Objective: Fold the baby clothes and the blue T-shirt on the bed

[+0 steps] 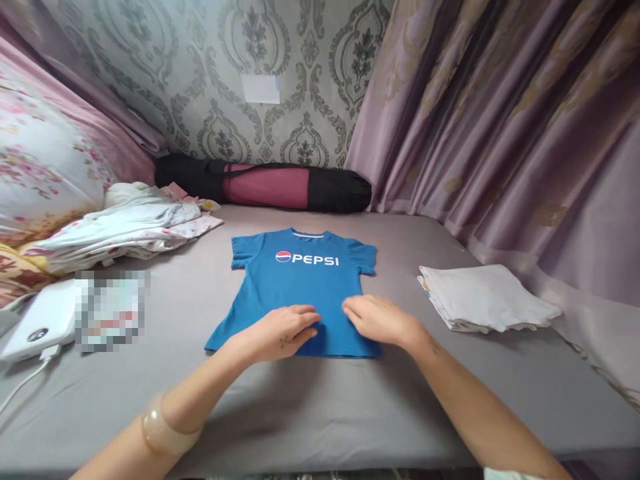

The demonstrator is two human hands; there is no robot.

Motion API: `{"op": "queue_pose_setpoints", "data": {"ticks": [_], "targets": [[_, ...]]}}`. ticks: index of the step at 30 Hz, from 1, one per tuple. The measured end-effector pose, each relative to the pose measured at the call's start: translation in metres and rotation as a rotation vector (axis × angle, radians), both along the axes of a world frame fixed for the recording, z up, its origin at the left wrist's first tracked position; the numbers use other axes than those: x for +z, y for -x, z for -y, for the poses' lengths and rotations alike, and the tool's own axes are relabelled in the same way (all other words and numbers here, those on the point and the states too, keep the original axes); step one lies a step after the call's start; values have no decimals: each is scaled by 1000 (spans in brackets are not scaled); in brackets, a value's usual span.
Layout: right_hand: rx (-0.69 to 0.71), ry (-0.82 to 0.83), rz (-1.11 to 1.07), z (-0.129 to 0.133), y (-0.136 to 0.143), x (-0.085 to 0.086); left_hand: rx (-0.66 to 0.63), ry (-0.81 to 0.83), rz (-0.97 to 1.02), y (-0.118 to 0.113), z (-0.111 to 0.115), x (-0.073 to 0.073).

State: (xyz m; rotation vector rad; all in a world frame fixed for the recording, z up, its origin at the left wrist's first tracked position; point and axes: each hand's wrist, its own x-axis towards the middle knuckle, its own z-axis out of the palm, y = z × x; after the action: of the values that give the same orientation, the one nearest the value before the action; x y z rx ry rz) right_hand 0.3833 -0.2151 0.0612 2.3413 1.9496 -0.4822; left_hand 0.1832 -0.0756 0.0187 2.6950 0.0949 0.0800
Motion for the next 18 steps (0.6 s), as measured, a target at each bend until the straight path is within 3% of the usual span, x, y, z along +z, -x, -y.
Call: {"op": "queue_pose_setpoints", "data": {"ticks": [4, 9, 13, 18], "targets": [[-148, -212, -19, -59, -14, -35, 180, -143, 59, -30, -33, -25], [-282, -144, -94, -116, -23, -69, 409, -220, 23, -56, -91, -38], [-372, -141, -105, -145, -26, -78, 518, -237, -91, -69, -119, -37], [-480, -181, -55, -170, -38, -79, 614, -299, -97, -86, -144, -32]]}}
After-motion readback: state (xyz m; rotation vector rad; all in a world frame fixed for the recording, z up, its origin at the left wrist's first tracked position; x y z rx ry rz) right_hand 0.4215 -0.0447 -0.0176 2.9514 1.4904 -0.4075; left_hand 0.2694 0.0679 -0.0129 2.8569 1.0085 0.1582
